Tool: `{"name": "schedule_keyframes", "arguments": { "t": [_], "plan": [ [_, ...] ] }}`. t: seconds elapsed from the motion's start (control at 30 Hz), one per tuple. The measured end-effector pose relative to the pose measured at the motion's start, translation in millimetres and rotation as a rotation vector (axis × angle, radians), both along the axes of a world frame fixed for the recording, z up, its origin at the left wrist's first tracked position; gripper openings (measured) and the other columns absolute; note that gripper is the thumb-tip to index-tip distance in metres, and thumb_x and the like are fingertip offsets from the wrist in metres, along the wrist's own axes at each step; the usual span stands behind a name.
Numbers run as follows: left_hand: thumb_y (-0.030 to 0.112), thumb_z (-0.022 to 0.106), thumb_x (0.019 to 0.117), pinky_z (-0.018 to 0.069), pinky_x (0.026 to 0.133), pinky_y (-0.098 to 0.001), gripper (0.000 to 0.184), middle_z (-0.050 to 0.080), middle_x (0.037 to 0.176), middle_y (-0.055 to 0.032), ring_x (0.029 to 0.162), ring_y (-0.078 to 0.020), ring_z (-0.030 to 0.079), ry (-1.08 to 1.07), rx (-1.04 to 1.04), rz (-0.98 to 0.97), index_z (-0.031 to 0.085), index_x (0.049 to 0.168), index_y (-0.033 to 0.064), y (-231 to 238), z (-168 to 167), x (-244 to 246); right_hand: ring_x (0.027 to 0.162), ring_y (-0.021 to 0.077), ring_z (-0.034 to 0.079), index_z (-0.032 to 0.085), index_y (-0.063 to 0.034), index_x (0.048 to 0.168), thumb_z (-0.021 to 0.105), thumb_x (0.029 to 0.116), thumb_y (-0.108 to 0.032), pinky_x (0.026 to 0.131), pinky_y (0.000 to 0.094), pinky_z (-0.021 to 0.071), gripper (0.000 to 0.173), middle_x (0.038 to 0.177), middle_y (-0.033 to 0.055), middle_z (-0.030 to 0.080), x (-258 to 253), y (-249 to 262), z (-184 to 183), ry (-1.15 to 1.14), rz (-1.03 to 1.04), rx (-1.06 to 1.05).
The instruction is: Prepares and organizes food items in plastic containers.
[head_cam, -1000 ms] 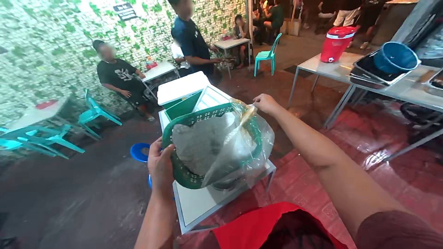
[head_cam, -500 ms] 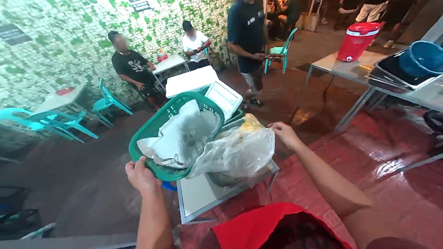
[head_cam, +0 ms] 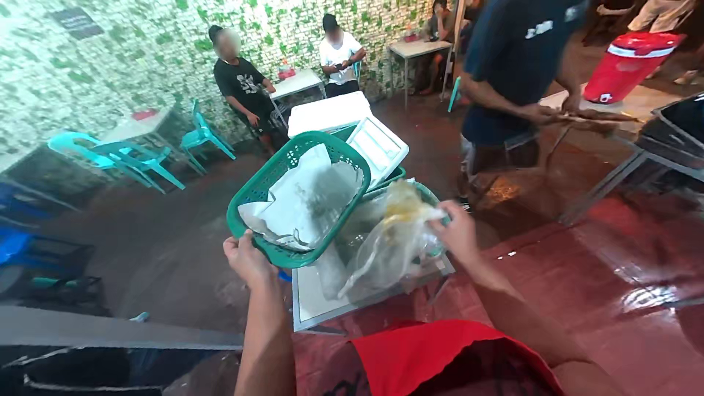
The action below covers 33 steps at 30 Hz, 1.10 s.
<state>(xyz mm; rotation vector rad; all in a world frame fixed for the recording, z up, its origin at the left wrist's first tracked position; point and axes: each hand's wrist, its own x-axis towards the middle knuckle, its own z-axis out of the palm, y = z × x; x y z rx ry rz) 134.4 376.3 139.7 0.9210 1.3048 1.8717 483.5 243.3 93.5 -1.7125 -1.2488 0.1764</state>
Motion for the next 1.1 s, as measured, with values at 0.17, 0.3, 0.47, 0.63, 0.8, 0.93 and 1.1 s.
{"name": "schedule_keyframes", "arguments": {
  "t": [0.17,0.3,0.47,0.63,0.8,0.93,1.1],
  "plan": [
    [0.005,0.051,0.1018,0.0577,0.072,-0.0284,0.005,0.056,0.089,-0.0018,0.076,-0.0081,0.062,-0.003,0.045,0.041,0.051,0.107,0.0054,-5.6,-2.0,-33.7,0.102,0.0429,0.063,0.067,0.0062,0.100,0.073,0.0854,-0.012,0.093,0.0589,0.0484,0.024,0.102,0.0252,0.067,30.6,29.1,3.7,-0.149,-0.282,0.318],
    [0.005,0.051,0.1024,0.0579,0.075,-0.0276,0.012,0.058,0.094,-0.0029,0.079,-0.0074,0.064,0.043,0.014,0.107,0.051,0.114,0.0022,-30.6,-3.1,-73.7,0.115,0.0470,0.061,0.069,0.0052,0.113,0.070,0.0920,-0.015,0.109,0.0659,0.0375,0.029,0.114,0.0271,0.069,17.6,49.8,-24.6,-0.331,-0.135,-0.165],
    [0.005,0.050,0.1018,0.0540,0.077,-0.0228,0.015,0.053,0.097,-0.0011,0.082,-0.0028,0.059,0.117,-0.067,0.192,0.050,0.116,0.0012,-63.0,2.2,-98.0,0.145,0.0459,0.037,0.067,-0.0118,0.135,0.070,0.0948,-0.048,0.113,0.0766,0.0208,0.054,0.146,0.0165,0.058,22.7,28.3,-9.2,-0.301,0.220,-0.846],
    [0.004,0.050,0.1022,0.0568,0.070,-0.0237,0.008,0.056,0.088,-0.0005,0.074,-0.0040,0.062,0.084,-0.081,0.206,0.051,0.109,0.0027,-74.6,-3.4,-105.5,0.117,0.0507,0.060,0.071,-0.0050,0.127,0.069,0.0983,-0.037,0.100,0.0745,0.0365,0.043,0.119,0.0255,0.070,-4.1,5.8,66.3,-0.385,0.078,-0.288],
    [0.004,0.049,0.1015,0.0581,0.068,-0.0234,0.004,0.059,0.083,0.0032,0.071,-0.0033,0.063,0.096,-0.006,0.127,0.051,0.103,0.0078,-85.6,12.2,-95.2,0.111,0.0331,0.067,0.076,-0.0125,0.119,0.072,0.0933,-0.034,0.098,0.0593,0.0491,0.033,0.112,0.0109,0.073,-119.7,35.0,81.7,-0.588,0.611,0.285],
    [0.004,0.050,0.0999,0.0577,0.070,-0.0225,0.009,0.060,0.090,0.0020,0.076,-0.0034,0.064,0.138,-0.002,0.096,0.053,0.108,0.0072,-101.2,20.8,-89.7,0.127,0.0345,0.058,0.069,-0.0155,0.132,0.074,0.0927,-0.029,0.103,0.0579,0.0472,0.042,0.132,0.0114,0.066,-211.2,77.2,89.0,-0.710,1.024,0.101],
    [0.000,0.051,0.0977,0.0582,0.072,-0.0218,0.010,0.061,0.092,0.0018,0.080,-0.0035,0.064,0.100,0.063,0.096,0.053,0.106,0.0060,-116.4,13.2,-93.2,0.152,0.0409,0.029,0.047,-0.0122,0.153,0.077,0.0900,-0.024,0.117,0.0701,0.0243,0.071,0.161,0.0140,0.040,-300.0,86.5,72.3,-0.855,1.182,-0.218]
  ]
}}
